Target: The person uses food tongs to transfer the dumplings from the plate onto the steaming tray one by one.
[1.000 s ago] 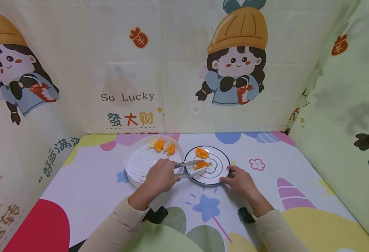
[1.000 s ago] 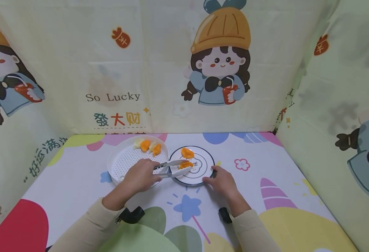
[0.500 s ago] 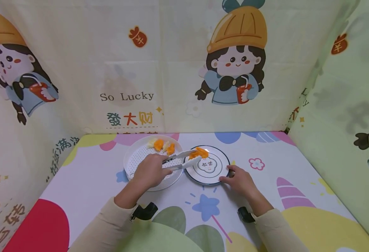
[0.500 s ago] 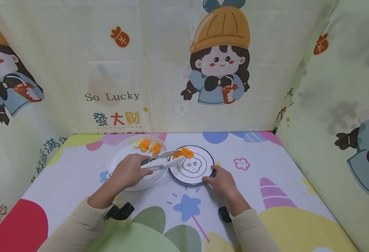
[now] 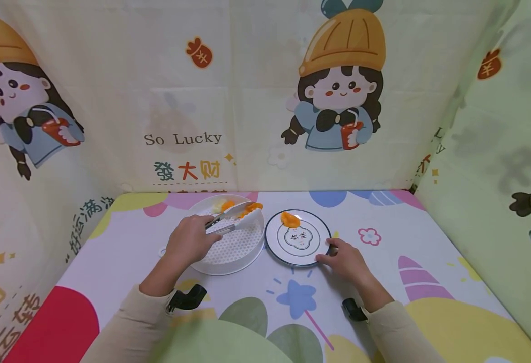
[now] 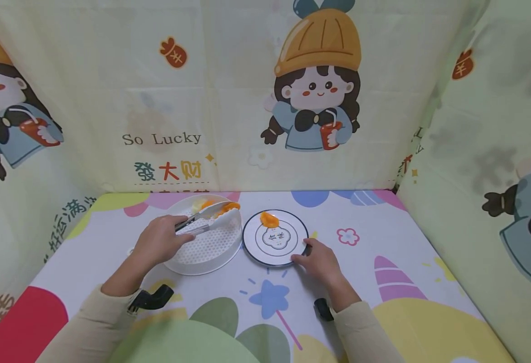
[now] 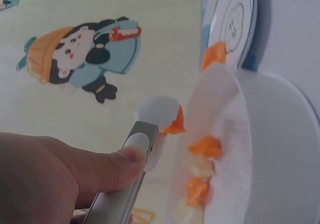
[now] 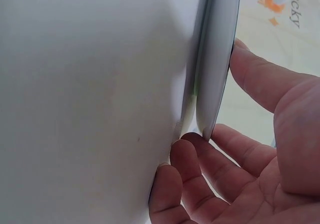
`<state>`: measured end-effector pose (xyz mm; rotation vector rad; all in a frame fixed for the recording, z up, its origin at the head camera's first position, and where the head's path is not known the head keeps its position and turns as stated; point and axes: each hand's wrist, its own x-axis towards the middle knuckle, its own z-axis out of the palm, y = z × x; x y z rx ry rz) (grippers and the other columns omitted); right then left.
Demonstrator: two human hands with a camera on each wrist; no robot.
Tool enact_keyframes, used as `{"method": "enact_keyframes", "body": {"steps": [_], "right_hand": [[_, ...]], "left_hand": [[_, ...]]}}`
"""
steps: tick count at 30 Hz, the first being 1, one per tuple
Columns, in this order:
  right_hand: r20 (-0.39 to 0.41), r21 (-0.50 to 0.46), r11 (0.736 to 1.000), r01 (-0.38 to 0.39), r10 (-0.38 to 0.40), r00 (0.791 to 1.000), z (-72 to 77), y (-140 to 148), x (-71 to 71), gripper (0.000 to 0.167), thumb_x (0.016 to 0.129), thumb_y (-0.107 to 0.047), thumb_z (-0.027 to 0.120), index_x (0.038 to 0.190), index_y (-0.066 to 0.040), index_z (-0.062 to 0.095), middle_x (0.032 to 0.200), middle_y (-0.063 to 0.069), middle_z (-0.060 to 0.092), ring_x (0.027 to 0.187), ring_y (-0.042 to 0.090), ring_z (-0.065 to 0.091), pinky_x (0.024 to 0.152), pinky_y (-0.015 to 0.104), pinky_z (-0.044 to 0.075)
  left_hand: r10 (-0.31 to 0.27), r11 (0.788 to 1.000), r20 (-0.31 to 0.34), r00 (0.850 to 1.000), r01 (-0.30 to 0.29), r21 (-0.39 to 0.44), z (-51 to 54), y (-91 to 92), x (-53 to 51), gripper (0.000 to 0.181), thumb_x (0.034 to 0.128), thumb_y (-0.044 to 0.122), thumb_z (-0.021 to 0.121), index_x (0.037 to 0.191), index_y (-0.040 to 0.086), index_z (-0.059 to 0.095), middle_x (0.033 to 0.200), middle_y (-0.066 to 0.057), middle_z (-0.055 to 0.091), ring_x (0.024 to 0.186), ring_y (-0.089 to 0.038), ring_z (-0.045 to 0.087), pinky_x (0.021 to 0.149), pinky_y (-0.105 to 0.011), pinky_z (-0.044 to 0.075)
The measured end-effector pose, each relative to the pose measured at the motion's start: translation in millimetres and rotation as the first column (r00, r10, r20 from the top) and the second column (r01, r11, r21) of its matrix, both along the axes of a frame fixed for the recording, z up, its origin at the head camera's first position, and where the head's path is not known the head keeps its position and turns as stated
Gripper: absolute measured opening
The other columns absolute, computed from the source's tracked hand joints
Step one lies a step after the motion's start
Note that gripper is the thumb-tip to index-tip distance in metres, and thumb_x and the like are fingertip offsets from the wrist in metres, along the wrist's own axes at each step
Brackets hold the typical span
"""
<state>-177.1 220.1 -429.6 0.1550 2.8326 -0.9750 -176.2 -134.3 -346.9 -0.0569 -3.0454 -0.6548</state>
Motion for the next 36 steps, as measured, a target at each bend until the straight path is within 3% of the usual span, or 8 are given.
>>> {"method": "enact_keyframes", "body": {"steps": [6,13,22,29,36], "right_hand": [[-0.014,0.007,1.000,-0.009,0.009,1.000,-0.6,1.0,-0.6,0.068,0.089,-0.034,0.076,0.140,0.004,0.052,0.139,0.030,0.051,0.124,0.044,0.048,0.104,0.057,0.040],[-0.003,0.000,1.000,-0.004,0.004,1.000,-1.7,1.0,-0.3,0.069,0.088,-0.034,0.077,0.140,0.004,0.052,0.139,0.030,0.052,0.124,0.044,0.048,0.103,0.057,0.040],[0.001,-0.005,1.000,-0.002,0.002,1.000,-2.5,0.4,0.1,0.070,0.088,-0.034,0.077,0.142,0.003,0.051,0.139,0.029,0.052,0.125,0.044,0.047,0.104,0.058,0.040],[0.007,-0.003,1.000,0.002,-0.002,1.000,-2.8,-0.3,-0.7,0.071,0.088,-0.036,0.077,0.142,0.002,0.051,0.138,0.029,0.052,0.124,0.044,0.048,0.102,0.057,0.041],[0.006,-0.002,1.000,0.008,-0.008,1.000,-1.1,-0.7,-0.7,0.071,0.088,-0.036,0.077,0.142,0.002,0.051,0.136,0.028,0.054,0.122,0.043,0.049,0.101,0.057,0.043]], "left_hand": [[0.035,0.999,0.040,0.999,-0.034,-0.014,-10.0,-7.4,-2.6,0.056,0.0867,0.025,0.079,0.135,0.002,0.061,0.118,-0.021,0.063,0.096,-0.033,0.055,0.071,-0.041,0.053],[0.027,0.999,0.051,0.998,-0.026,-0.023,-20.7,-2.3,-3.1,0.056,0.0848,0.024,0.081,0.132,0.001,0.064,0.114,-0.019,0.065,0.089,-0.030,0.054,0.064,-0.033,0.052],[0.026,0.998,0.055,0.998,-0.023,-0.052,-27.9,4.8,-5.7,0.057,0.0836,0.025,0.083,0.131,0.000,0.064,0.116,-0.020,0.064,0.092,-0.031,0.053,0.069,-0.036,0.054],[0.035,0.998,0.032,0.999,-0.033,-0.062,-26.7,8.0,-5.6,0.059,0.0832,0.026,0.083,0.133,0.000,0.063,0.119,-0.022,0.062,0.099,-0.033,0.052,0.078,-0.045,0.055],[0.021,0.998,-0.031,0.999,-0.023,-0.060,-16.7,8.5,-3.1,0.058,0.0829,0.025,0.083,0.131,0.000,0.064,0.115,-0.022,0.062,0.097,-0.033,0.053,0.075,-0.047,0.056]]}}
